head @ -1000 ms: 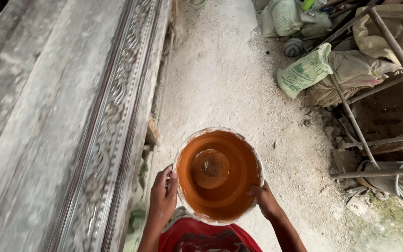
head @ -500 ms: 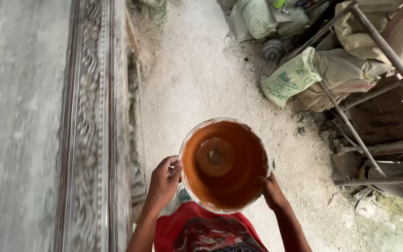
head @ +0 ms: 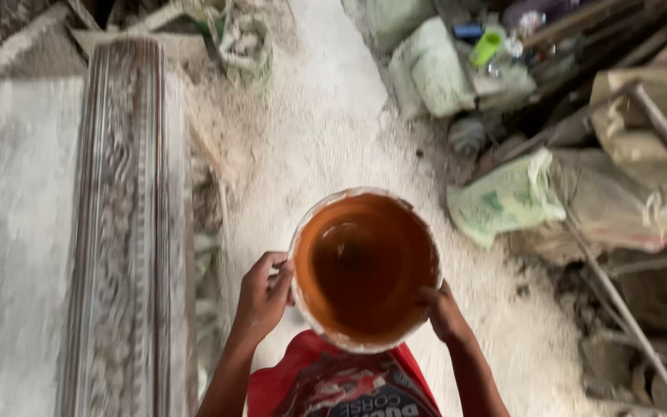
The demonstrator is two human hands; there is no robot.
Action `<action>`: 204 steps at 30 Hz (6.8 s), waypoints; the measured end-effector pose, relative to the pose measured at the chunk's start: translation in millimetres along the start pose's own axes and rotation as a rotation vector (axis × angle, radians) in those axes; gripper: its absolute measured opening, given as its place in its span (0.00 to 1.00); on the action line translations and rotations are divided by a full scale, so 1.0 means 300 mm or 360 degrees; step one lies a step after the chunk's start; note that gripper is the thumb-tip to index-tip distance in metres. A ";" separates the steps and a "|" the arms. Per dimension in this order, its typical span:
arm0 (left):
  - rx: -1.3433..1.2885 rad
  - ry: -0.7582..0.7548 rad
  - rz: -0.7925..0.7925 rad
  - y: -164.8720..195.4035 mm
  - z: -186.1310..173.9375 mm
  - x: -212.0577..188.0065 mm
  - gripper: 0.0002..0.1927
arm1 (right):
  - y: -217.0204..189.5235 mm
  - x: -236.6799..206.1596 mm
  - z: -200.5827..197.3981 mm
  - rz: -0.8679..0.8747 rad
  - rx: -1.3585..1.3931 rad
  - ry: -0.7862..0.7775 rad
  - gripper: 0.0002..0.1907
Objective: The person scrubs a long decorative molding with a brush, then mixes a white powder with water in a bucket using a trowel and brush. They carry the bucket to a tap, fill a pink cup with water, and pour it into the bucket.
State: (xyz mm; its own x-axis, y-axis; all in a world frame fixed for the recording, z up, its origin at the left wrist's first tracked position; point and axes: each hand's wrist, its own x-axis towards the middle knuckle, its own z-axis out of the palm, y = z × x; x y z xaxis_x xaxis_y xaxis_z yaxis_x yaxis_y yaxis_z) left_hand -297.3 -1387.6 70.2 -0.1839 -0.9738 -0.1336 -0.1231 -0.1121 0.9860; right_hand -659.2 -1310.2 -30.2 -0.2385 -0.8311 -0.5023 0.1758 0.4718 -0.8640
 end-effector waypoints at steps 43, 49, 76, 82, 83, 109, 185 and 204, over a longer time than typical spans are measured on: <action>0.0242 0.0665 -0.0588 0.479 -0.240 4.316 0.23 | -2.257 3.943 0.564 0.0047 -0.0004 -0.0077 0.23; 0.0008 0.0575 -0.0419 0.435 -0.250 4.929 0.35 | -2.534 4.547 0.704 0.0142 -0.0067 -0.0092 0.21; 0.0110 0.1101 0.0074 0.833 -0.743 7.413 0.28 | -3.967 7.172 1.946 0.0004 -0.0669 -0.1105 0.27; -0.0010 0.1435 -0.0066 0.891 -0.918 7.797 0.27 | -4.318 7.501 2.360 0.0000 -0.0928 -0.1296 0.30; -0.0035 0.1475 -0.0085 0.884 -0.950 7.862 0.27 | -4.344 7.561 2.420 0.0016 -0.0952 -0.1347 0.28; -0.0335 0.2702 -0.0594 1.118 -1.715 8.709 0.23 | -4.723 8.537 4.133 0.0021 -0.1659 -0.2275 0.24; -0.0807 0.3247 -0.1748 -1.514 -0.720 9.726 0.16 | -2.598 8.189 4.133 0.0602 -0.2334 -0.4240 0.35; -0.0165 0.3960 -0.2605 -1.418 -0.435 8.834 0.24 | -2.447 8.503 4.382 0.0548 -0.2565 -0.3391 0.29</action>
State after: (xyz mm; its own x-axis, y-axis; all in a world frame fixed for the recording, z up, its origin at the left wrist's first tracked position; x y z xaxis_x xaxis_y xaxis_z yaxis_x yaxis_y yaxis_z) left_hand -605.1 -3946.6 -690.4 0.2932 0.9560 -0.0030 0.8394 -0.2559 0.4795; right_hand -141.1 -4163.7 -633.1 0.4091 0.5759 -0.7078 -0.5820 -0.4327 -0.6885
